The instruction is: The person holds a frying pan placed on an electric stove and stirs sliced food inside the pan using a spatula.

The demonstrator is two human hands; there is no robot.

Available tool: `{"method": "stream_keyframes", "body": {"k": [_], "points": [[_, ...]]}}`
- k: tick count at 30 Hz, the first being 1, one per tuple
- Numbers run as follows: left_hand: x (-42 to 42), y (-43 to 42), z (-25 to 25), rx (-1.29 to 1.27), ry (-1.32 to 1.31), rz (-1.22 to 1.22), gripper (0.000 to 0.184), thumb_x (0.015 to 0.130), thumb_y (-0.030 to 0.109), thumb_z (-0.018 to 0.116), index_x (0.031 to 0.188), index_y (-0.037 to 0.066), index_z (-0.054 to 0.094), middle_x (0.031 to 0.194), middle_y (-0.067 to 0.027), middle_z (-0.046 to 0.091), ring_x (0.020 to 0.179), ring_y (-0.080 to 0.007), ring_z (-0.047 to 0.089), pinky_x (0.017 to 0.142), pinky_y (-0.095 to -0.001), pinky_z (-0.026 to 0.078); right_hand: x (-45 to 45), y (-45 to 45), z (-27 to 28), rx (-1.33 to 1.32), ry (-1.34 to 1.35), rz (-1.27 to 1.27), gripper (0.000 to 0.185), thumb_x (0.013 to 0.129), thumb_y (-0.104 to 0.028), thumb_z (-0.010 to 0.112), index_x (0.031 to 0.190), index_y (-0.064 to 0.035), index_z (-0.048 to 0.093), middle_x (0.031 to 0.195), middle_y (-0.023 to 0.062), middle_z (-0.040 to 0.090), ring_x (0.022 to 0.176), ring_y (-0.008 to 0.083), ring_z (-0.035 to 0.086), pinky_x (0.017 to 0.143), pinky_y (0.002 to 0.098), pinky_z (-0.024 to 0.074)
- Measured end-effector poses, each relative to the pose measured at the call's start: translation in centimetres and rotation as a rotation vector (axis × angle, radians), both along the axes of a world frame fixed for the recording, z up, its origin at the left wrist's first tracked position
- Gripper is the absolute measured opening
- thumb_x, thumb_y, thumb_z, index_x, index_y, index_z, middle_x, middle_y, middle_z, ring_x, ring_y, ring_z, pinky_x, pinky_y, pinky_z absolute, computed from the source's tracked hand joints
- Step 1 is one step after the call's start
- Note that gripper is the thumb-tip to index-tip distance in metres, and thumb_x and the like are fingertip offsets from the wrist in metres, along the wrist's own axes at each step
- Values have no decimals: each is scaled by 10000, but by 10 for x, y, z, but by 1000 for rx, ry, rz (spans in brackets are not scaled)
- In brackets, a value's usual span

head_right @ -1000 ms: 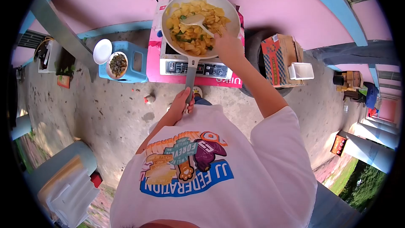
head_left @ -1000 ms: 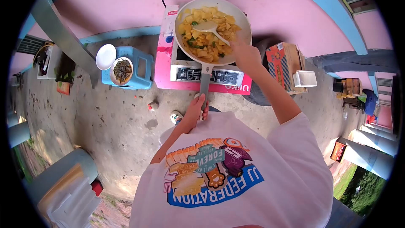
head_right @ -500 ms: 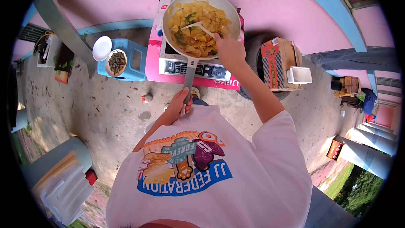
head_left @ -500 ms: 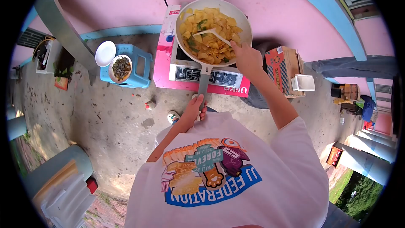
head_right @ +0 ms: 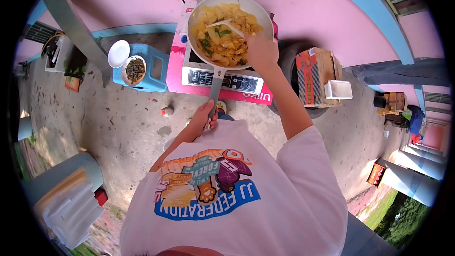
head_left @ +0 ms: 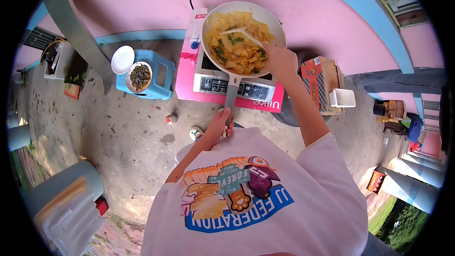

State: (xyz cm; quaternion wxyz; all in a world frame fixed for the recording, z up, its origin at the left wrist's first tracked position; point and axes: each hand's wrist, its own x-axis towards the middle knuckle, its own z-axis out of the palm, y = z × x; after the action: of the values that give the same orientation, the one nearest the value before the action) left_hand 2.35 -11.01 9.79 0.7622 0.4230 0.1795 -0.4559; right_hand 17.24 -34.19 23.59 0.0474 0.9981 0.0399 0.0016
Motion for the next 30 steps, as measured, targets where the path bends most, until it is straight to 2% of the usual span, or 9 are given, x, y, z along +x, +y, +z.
{"method": "stream_keyframes", "body": {"k": [5,7,11,13,17,19,25,30], "points": [[0,-1,2,36,-19,10,429,961,488,488,919,61,476,637,-11,457,484,-106,432,427,-255,368,48,-3,8,-17,-69,80,386,838,-126,542,1214,-169,613,937,99,641,844,286,662,677,410,538],[-1,-2,2,42,-13,17,427,962,487,487,916,62,476,636,-12,458,484,-106,432,425,-255,368,65,-7,-7,-75,-109,282,380,844,-124,536,1211,-182,616,947,103,644,850,278,663,687,401,540],[-1,-1,1,37,-29,15,428,960,489,488,909,64,477,641,-13,467,481,-105,433,422,-255,371,64,-3,29,-154,-7,268,369,831,-95,551,1182,-180,629,951,105,643,857,271,662,708,388,539],[0,-2,2,40,-19,16,428,960,489,489,906,65,477,642,-13,470,481,-105,433,421,-255,372,65,-3,43,-108,-36,220,500,797,-46,557,1261,-225,600,938,84,632,851,270,650,703,392,532],[-1,-4,3,52,-25,23,431,970,488,467,918,60,482,630,-16,450,467,-119,419,426,-259,364,82,9,33,-38,-79,315,492,793,-53,569,1252,-225,606,946,86,633,841,263,649,696,387,530],[-1,-4,3,62,-26,22,436,966,494,472,919,61,479,629,-17,449,461,-119,417,426,-259,360,83,22,23,-67,-51,390,427,811,-84,578,1219,-202,624,972,92,643,904,261,647,759,387,531],[0,-2,2,18,-6,29,445,959,506,479,919,63,467,629,-15,445,458,-119,416,428,-264,355,61,20,72,39,-75,252,391,829,-82,564,1195,-197,641,977,70,646,924,235,642,774,374,522],[-1,-3,0,16,11,28,443,960,504,478,918,63,464,626,-13,443,459,-118,425,425,-265,354,72,-5,63,-2,-80,257,388,841,-100,567,1205,-215,637,966,72,659,914,238,650,764,384,528]]}}
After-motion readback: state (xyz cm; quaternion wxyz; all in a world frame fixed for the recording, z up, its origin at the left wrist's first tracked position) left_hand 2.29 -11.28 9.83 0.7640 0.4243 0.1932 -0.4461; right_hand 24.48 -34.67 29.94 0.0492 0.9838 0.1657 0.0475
